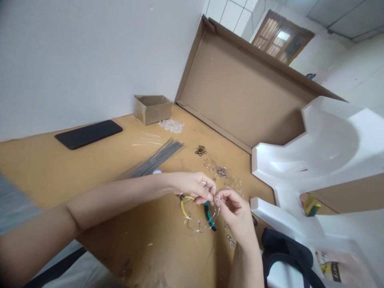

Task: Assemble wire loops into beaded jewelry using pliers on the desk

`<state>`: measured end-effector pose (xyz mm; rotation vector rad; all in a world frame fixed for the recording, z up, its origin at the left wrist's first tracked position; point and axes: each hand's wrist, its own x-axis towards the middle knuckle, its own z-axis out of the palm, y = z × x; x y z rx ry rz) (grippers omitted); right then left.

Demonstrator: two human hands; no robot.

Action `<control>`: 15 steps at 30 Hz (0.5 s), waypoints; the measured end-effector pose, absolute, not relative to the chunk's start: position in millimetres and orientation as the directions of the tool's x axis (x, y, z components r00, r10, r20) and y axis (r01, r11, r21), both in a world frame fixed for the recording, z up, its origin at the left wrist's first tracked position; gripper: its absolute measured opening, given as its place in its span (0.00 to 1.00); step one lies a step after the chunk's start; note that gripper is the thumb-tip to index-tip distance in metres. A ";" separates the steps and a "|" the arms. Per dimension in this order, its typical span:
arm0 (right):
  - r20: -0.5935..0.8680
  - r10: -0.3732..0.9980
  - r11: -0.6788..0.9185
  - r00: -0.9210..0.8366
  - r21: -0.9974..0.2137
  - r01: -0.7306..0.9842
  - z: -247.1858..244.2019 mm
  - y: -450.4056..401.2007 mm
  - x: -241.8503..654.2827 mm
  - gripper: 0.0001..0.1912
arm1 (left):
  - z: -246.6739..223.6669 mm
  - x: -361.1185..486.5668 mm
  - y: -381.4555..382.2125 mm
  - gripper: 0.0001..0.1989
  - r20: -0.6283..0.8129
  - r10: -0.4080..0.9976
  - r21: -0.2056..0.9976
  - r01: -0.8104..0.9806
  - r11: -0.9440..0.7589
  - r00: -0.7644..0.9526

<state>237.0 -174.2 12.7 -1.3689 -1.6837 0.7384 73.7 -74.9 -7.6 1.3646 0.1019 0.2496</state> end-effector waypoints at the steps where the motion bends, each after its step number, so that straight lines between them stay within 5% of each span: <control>1: 0.254 0.965 0.256 -0.070 -0.846 0.468 11.1 -173.4 237.0 0.07 | -9.2 74.5 -74.2 0.04 0.074 0.232 0.967 -0.127 0.220 0.970; 8: 0.322 0.943 0.328 -0.086 -0.852 0.408 4.2 -173.8 237.5 0.03 | -12.6 79.0 -73.5 0.02 0.034 0.211 0.930 -0.108 0.351 0.977; 15: 0.366 0.923 0.371 -0.117 -0.769 0.521 12.4 -182.8 235.4 0.02 | -11.4 81.2 -80.2 0.02 0.027 0.109 0.866 -0.078 0.495 0.994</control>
